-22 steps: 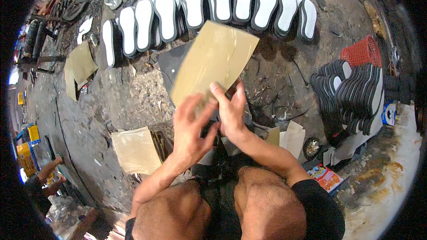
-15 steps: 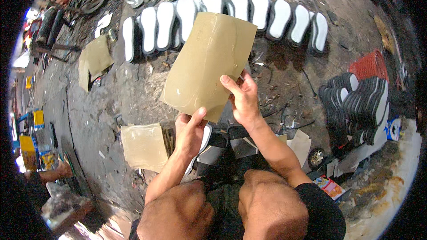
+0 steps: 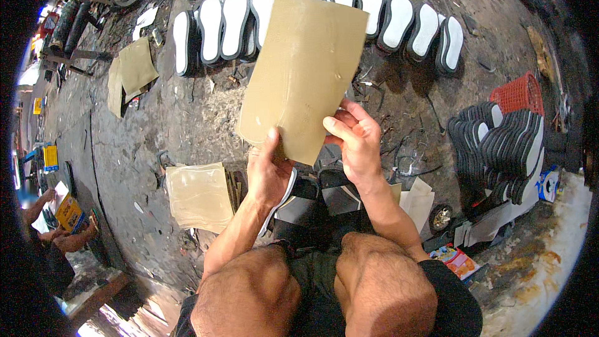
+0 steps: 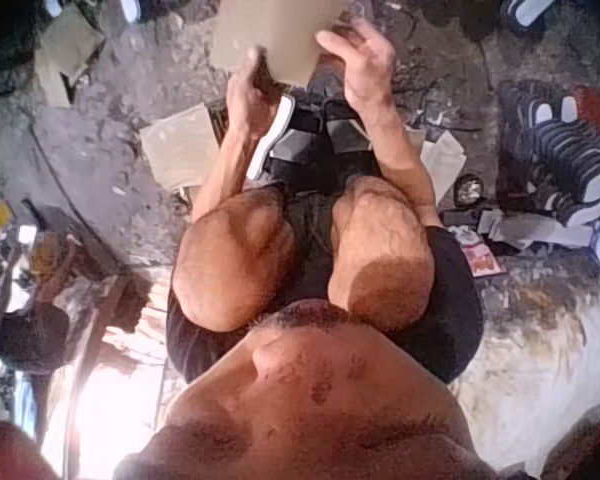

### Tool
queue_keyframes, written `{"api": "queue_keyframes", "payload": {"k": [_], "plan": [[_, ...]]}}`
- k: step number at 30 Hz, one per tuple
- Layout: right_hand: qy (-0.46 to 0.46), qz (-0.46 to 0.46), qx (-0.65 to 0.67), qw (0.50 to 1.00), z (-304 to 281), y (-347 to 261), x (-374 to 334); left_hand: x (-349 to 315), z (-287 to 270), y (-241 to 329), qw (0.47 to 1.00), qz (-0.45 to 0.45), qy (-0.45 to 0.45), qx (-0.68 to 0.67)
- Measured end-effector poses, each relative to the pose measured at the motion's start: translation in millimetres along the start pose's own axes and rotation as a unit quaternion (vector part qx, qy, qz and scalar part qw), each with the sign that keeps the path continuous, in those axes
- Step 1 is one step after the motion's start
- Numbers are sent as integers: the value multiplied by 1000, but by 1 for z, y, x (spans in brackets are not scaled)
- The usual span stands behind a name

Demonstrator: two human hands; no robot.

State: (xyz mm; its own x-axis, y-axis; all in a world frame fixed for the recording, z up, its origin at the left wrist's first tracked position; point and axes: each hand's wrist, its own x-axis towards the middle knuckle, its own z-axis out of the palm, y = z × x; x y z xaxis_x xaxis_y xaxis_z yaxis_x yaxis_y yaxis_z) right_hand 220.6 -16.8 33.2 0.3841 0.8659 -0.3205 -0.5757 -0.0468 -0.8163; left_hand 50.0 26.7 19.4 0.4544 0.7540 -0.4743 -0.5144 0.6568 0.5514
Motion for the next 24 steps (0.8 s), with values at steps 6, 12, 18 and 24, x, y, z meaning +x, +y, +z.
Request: {"api": "queue_keyframes", "payload": {"k": [6, 12, 18, 24], "plan": [[64, -41, 124, 989, -26, -44, 53, -16, -22, 5, 976, -11, -75, 205], [-13, 101, 126, 987, -54, -51, 93, -20, -43, 11, 948, -8, -31, 318], [203, -232, -461, 832, -48, 24, 73, -20, -47, -4, 867, 85, 27, 490], [-26, -163, -350, 922, -23, 46, -14, -26, -52, -3, 832, 115, -228, 493]]}}
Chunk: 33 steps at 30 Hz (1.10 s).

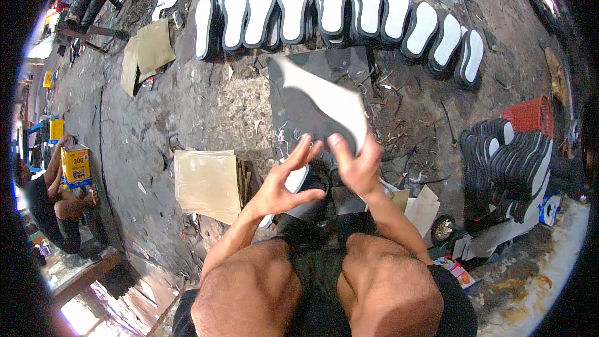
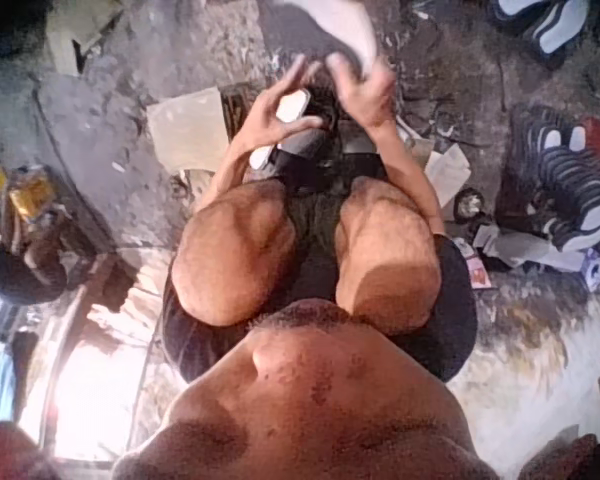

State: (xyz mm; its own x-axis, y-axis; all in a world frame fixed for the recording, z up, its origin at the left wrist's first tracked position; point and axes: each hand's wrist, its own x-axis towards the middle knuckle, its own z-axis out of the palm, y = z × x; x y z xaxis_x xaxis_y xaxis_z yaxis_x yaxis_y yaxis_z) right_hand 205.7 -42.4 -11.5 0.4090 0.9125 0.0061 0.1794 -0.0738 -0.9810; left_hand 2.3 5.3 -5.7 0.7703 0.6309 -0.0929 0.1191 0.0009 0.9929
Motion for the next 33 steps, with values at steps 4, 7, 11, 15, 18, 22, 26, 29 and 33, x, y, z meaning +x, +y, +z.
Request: {"api": "queue_keyframes", "payload": {"k": [4, 7, 11, 15, 18, 22, 26, 29, 33], "plan": [[-35, 123, 190, 973, -43, 59, 33, -58, 14, -55, 930, -71, 218, 288], [148, 178, -106, 967, -68, 107, 36, -95, 26, -100, 929, -133, 232, 257], [-54, 74, -41, 995, -59, 76, 9, -109, 18, -92, 966, -214, 139, 33], [-271, 31, 131, 953, -45, 17, -3, -48, -23, -33, 930, -274, -136, -203], [-75, 54, 77, 993, -65, 20, 23, -5, -58, -27, 957, -213, -156, -123], [116, 104, 144, 977, -85, 69, 61, 51, -83, -44, 965, -237, 65, -92], [104, 183, 92, 973, -69, 100, 87, 96, -81, -72, 921, -255, 229, -186], [106, 204, 99, 968, -59, 120, 94, 108, -83, -102, 921, -236, 261, -165], [82, 205, 100, 970, -59, 136, 96, 114, -83, -119, 926, -242, 260, -128]]}}
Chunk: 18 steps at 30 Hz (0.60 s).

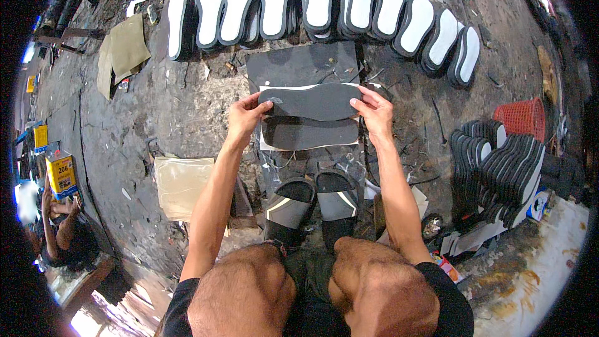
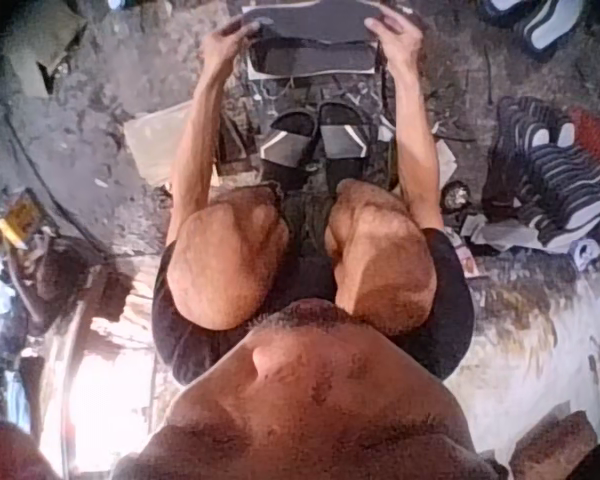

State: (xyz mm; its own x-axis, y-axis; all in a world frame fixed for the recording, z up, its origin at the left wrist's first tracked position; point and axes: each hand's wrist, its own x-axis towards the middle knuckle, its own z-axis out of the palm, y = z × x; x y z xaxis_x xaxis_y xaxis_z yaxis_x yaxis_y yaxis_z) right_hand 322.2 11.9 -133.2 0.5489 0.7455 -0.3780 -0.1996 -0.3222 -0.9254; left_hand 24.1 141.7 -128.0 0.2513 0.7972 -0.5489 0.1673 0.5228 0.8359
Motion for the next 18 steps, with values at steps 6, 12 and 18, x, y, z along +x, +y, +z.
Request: {"api": "queue_keyframes", "payload": {"k": [6, 12, 18], "plan": [[5, 4, -17, 1000, 4, 9, 4, 9, -5, -11, 999, 19, 5, 30], [35, -13, -36, 999, 1, 20, 12, 13, 4, -9, 999, 9, 9, 49], [22, 27, -16, 999, 9, 9, 10, 12, 5, -5, 999, 4, 29, 40]]}}
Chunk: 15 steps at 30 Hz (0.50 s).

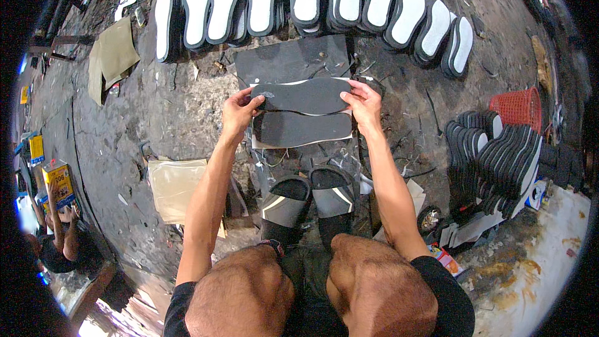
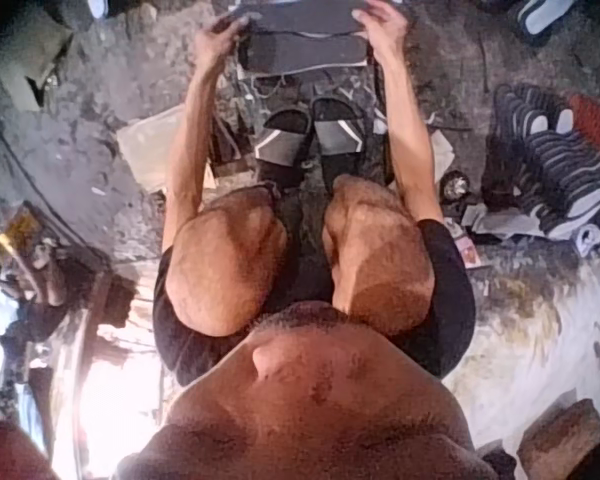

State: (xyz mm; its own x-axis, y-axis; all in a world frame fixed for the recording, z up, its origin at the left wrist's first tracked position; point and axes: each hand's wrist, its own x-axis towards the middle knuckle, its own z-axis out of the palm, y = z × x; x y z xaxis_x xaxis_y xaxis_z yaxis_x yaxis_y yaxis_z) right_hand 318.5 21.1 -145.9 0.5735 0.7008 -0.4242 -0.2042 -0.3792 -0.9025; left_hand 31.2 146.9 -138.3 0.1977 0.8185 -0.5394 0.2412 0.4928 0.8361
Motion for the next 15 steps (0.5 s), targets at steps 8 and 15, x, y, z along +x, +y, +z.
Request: {"api": "queue_keyframes", "payload": {"k": [8, 15], "plan": [[28, -57, -86, 994, -8, 20, 8, 8, 5, 8, 998, -3, -18, 53], [149, -177, -406, 884, -1, -5, -38, -8, -1, -4, 996, 83, -21, 1]]}}
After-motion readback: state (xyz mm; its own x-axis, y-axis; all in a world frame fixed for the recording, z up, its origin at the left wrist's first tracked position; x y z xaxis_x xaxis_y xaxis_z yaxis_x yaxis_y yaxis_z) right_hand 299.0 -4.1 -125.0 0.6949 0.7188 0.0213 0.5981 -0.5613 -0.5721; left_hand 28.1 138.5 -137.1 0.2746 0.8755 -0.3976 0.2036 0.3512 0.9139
